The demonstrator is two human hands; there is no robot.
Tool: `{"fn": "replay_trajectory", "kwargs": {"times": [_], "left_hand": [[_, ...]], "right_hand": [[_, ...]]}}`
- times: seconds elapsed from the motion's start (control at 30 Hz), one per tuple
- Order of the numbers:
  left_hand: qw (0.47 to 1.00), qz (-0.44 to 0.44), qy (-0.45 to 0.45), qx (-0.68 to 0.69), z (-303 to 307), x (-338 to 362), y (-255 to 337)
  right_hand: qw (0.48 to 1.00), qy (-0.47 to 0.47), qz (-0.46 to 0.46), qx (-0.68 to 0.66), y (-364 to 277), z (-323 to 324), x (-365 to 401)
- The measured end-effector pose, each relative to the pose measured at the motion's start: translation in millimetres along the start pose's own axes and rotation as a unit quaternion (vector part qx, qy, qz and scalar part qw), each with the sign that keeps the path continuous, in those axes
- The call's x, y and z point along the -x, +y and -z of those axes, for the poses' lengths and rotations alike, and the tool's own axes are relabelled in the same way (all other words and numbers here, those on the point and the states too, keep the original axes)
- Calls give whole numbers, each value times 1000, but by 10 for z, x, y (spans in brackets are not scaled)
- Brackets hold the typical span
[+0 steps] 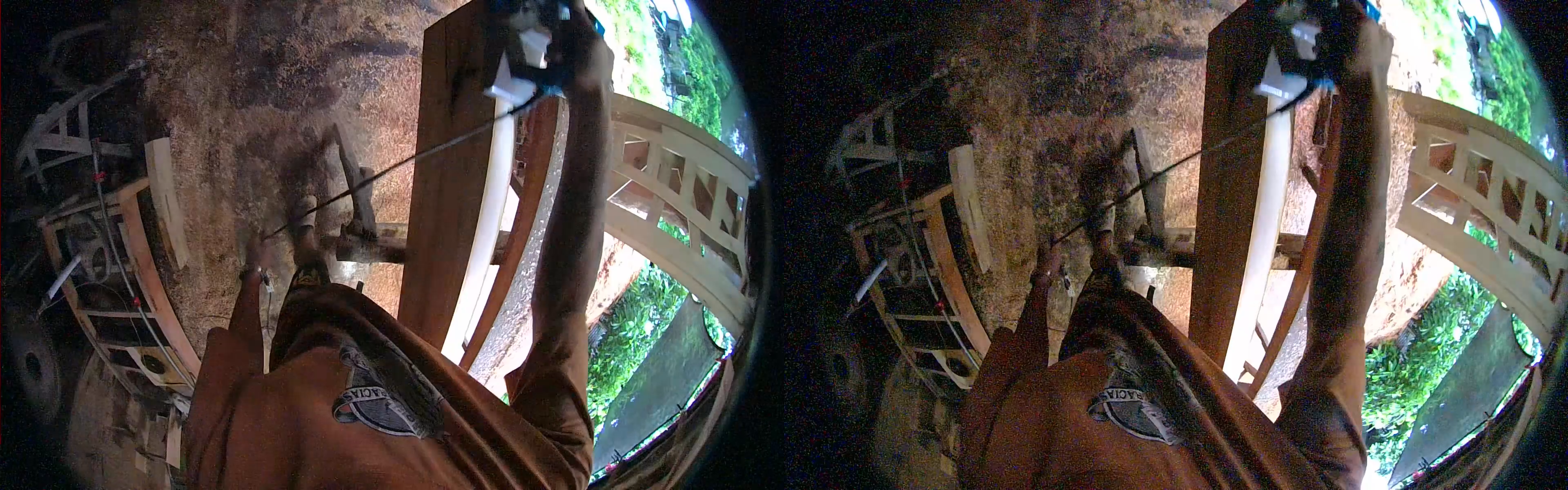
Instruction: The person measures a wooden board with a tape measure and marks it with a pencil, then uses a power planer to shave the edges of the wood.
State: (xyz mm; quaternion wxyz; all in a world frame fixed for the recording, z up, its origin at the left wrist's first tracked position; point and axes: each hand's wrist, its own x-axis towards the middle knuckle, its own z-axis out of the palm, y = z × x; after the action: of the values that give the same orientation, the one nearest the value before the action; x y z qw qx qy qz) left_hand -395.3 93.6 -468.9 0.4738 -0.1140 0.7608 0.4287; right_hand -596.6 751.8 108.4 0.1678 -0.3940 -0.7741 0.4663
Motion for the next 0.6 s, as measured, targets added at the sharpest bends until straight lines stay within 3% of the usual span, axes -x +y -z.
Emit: {"fn": "replay_trajectory", "kwargs": {"times": [0.07,0.13,0.17,0.2,0.27,0.3,0.33,0.4,0.53,0.57,0.6], "left_hand": [[995,-22,14,-93,-27,96,219],[962,-109,56,-244,-42,556,1058],[959,-127,62,-244,10,717,1345],[964,-138,62,-218,77,837,1504],[992,-110,28,48,296,1017,1538],[992,-100,42,64,399,1100,1534],[991,-92,55,80,502,1178,1517],[986,-67,117,-101,684,1320,1579],[950,17,83,-300,1114,1327,1322],[948,-5,87,-305,1117,1246,1128],[946,-27,91,-310,1061,1192,1014]], "right_hand": [[998,-5,-3,-65,-257,-161,-104],[992,17,-8,-122,-153,-207,-446],[983,-39,-24,-178,86,-39,-699],[996,50,77,-13,63,-148,-505],[994,34,103,8,424,78,-111],[993,27,117,20,519,150,193],[998,27,56,-24,618,326,602],[990,43,-65,-115,522,564,1610],[987,44,-127,-90,905,1134,3536],[989,58,-113,-80,1240,1310,3960],[990,37,-122,-60,1088,1338,4196]]}}
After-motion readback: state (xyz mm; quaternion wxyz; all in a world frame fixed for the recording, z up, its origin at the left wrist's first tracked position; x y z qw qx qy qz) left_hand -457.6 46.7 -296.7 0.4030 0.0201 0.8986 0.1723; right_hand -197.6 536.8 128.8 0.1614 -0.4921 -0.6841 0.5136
